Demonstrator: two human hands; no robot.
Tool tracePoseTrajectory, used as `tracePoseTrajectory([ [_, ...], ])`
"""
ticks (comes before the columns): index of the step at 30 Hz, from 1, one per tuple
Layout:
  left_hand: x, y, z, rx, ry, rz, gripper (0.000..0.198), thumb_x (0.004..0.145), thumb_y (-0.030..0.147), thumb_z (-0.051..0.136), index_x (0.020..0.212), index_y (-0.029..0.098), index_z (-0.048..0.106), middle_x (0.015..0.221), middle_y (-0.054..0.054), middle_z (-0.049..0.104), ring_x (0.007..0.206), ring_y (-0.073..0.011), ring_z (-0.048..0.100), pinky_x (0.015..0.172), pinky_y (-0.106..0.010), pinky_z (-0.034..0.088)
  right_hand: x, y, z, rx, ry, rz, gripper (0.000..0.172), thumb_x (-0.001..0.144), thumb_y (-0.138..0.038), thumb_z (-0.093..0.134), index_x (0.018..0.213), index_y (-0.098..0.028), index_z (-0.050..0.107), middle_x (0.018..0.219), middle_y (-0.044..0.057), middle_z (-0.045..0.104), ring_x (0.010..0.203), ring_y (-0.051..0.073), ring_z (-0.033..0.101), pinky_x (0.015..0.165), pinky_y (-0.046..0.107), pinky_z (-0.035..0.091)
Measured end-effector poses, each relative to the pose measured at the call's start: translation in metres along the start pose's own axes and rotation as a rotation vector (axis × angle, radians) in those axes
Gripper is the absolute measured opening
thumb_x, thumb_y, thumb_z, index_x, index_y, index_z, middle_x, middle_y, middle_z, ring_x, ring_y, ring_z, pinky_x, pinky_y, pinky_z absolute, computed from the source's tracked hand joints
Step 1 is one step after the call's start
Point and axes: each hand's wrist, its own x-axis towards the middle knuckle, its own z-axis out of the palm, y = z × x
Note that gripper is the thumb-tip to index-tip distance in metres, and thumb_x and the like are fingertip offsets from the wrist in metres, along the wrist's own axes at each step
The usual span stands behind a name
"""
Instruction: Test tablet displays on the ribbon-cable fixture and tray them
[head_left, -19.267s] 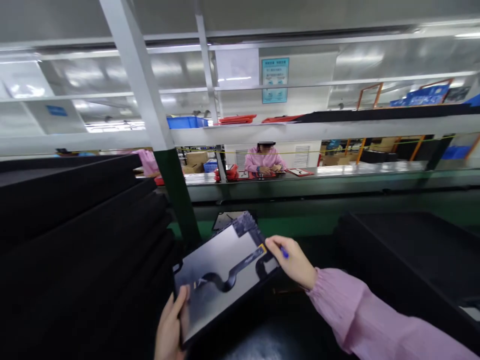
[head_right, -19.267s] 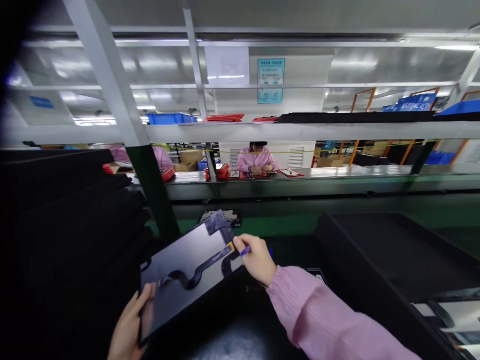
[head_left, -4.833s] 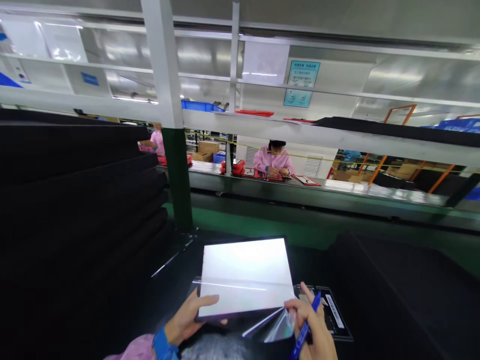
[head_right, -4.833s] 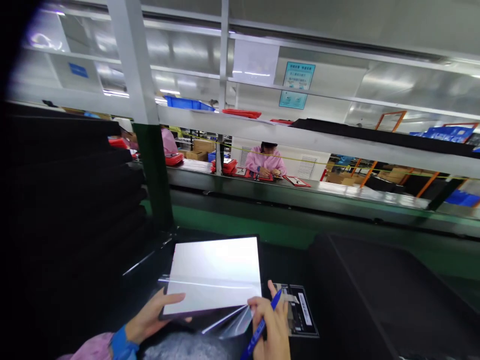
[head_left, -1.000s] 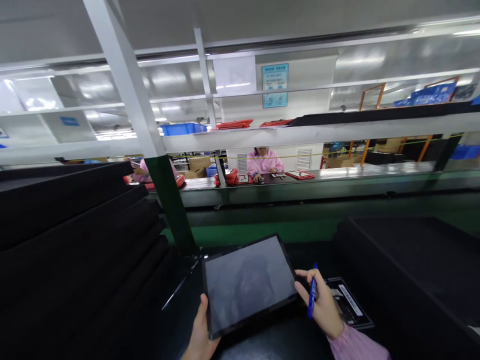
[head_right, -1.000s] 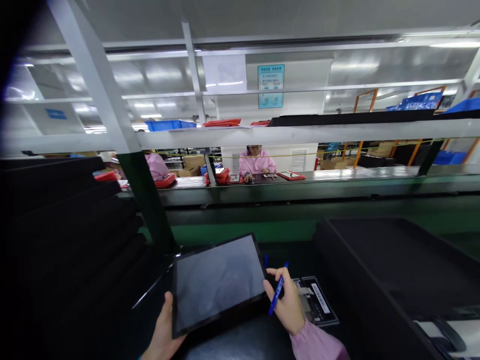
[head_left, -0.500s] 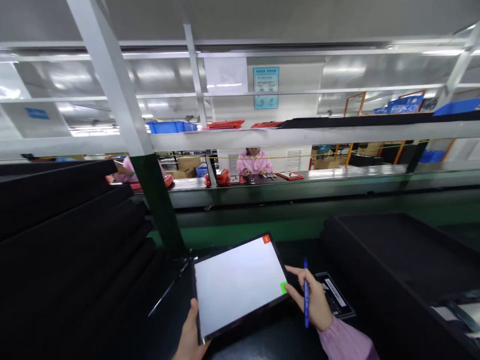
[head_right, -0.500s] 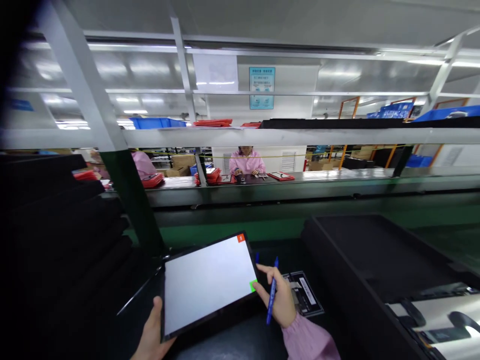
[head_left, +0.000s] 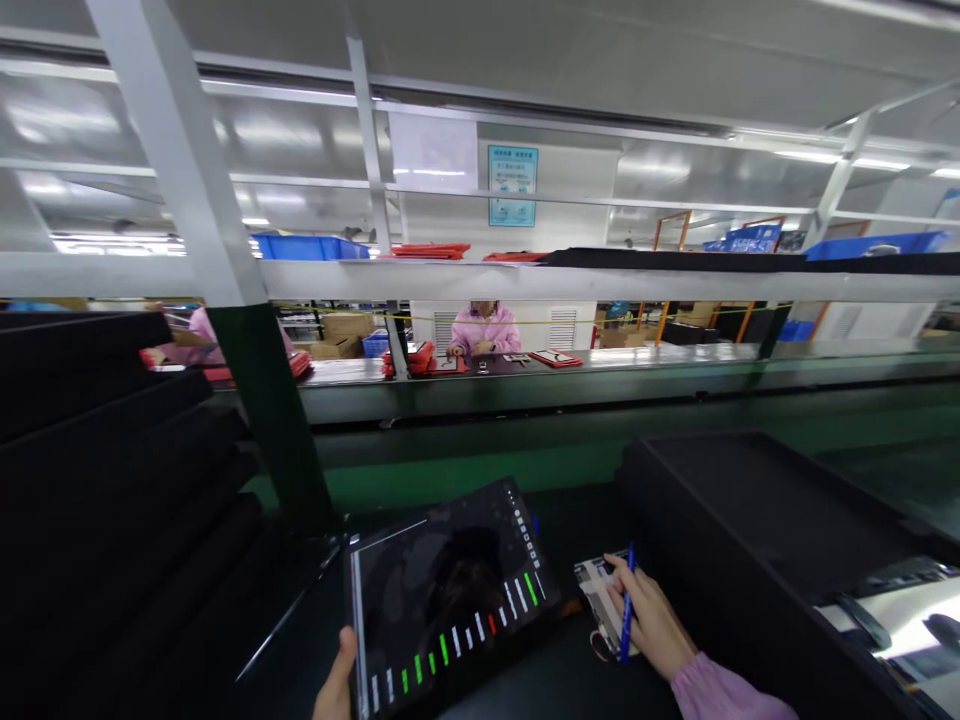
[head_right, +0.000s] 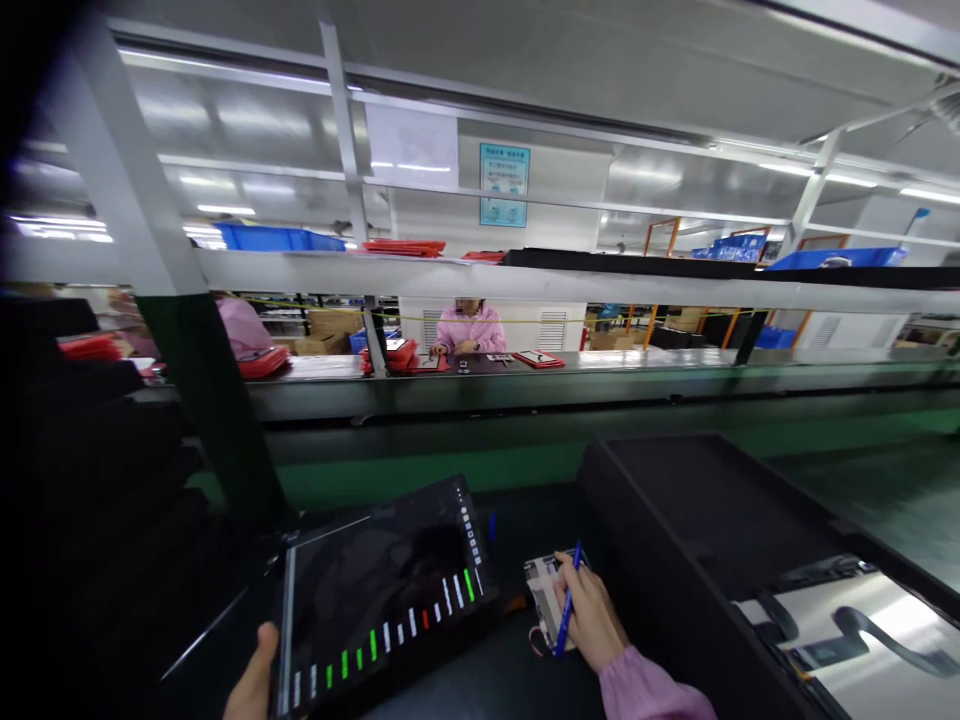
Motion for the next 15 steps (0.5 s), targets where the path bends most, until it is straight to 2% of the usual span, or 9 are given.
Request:
tracePoseTrajectory([
  [2, -0.002, 0.001, 0.001, 0.038, -0.004, 0.006, 0.02, 0.065, 0.021, 0.077, 0.085, 0.017, 0.076, 0.096, -0.009, 0.074, 0.119, -0.0366, 0.05, 0.105, -0.051, 0.038, -0.001, 0.002, 0.002, -0.045, -0.054, 0.022, 0.03, 0.086, -0.022, 0.035, 0.103, -0.023, 0.06, 0.071, 0.004, 0.064, 0.075, 0.02, 0.068, 0.07, 0.031, 0.056],
  [5, -0.005, 0.003, 0.005, -0.007, 0.029, 0.011, 0.031, 0.068, 0.015, 0.074, 0.099, 0.017, 0.073, 0.095, -0.008, 0.074, 0.114, -0.0346, 0.055, 0.103, -0.047, 0.041, 0.002, 0.002, -0.002, -0.088, -0.133, 0.068, 0.031, 0.084, -0.02, 0.037, 0.103, -0.024, 0.061, 0.089, 0.009, 0.069, 0.087, 0.023, 0.068, 0.072, 0.032, 0.055],
  [8, -0.011, 0.007, 0.019, -0.119, 0.142, -0.055, 0.033, 0.081, 0.015, 0.06, 0.113, 0.017, 0.067, 0.088, -0.008, 0.076, 0.105, -0.0311, 0.063, 0.1, -0.044, 0.045, 0.01, -0.002, -0.01, -0.029, -0.196, 0.119, 0.025, 0.082, -0.021, 0.04, 0.093, -0.023, 0.063, 0.096, 0.012, 0.069, 0.09, 0.025, 0.067, 0.073, 0.034, 0.054],
  [10, -0.015, 0.01, 0.032, -0.171, 0.218, -0.085, 0.032, 0.088, 0.017, 0.049, 0.117, 0.014, 0.064, 0.083, -0.009, 0.076, 0.1, -0.0303, 0.066, 0.098, -0.045, 0.047, 0.016, -0.004, -0.014, 0.038, -0.178, 0.168, 0.018, 0.081, -0.024, 0.043, 0.083, -0.025, 0.061, 0.084, 0.009, 0.069, 0.08, 0.025, 0.068, 0.067, 0.034, 0.054],
  [12, -0.019, 0.011, 0.042, -0.16, 0.25, -0.086, 0.034, 0.09, 0.017, 0.044, 0.118, 0.011, 0.062, 0.084, -0.011, 0.076, 0.097, -0.0311, 0.067, 0.096, -0.047, 0.048, 0.023, -0.007, -0.015, 0.086, -0.148, 0.2, 0.013, 0.082, -0.029, 0.046, 0.074, -0.026, 0.055, 0.071, 0.005, 0.066, 0.068, 0.023, 0.067, 0.062, 0.033, 0.053],
  [13, -0.02, 0.011, 0.044, -0.137, 0.257, -0.091, 0.034, 0.089, 0.016, 0.045, 0.119, 0.01, 0.061, 0.087, -0.012, 0.076, 0.097, -0.0317, 0.067, 0.096, -0.049, 0.048, 0.027, -0.009, -0.015, 0.094, -0.14, 0.201, 0.015, 0.083, -0.033, 0.047, 0.071, -0.026, 0.052, 0.07, 0.005, 0.065, 0.067, 0.022, 0.067, 0.061, 0.032, 0.053],
  [15, -0.02, 0.01, 0.042, -0.059, 0.244, -0.102, 0.037, 0.085, 0.013, 0.053, 0.121, 0.01, 0.059, 0.094, -0.013, 0.076, 0.1, -0.033, 0.065, 0.096, -0.05, 0.047, 0.037, -0.017, -0.014, 0.154, -0.067, 0.222, 0.023, 0.086, -0.041, 0.046, 0.068, -0.026, 0.044, 0.081, 0.008, 0.069, 0.077, 0.023, 0.068, 0.065, 0.033, 0.054],
])
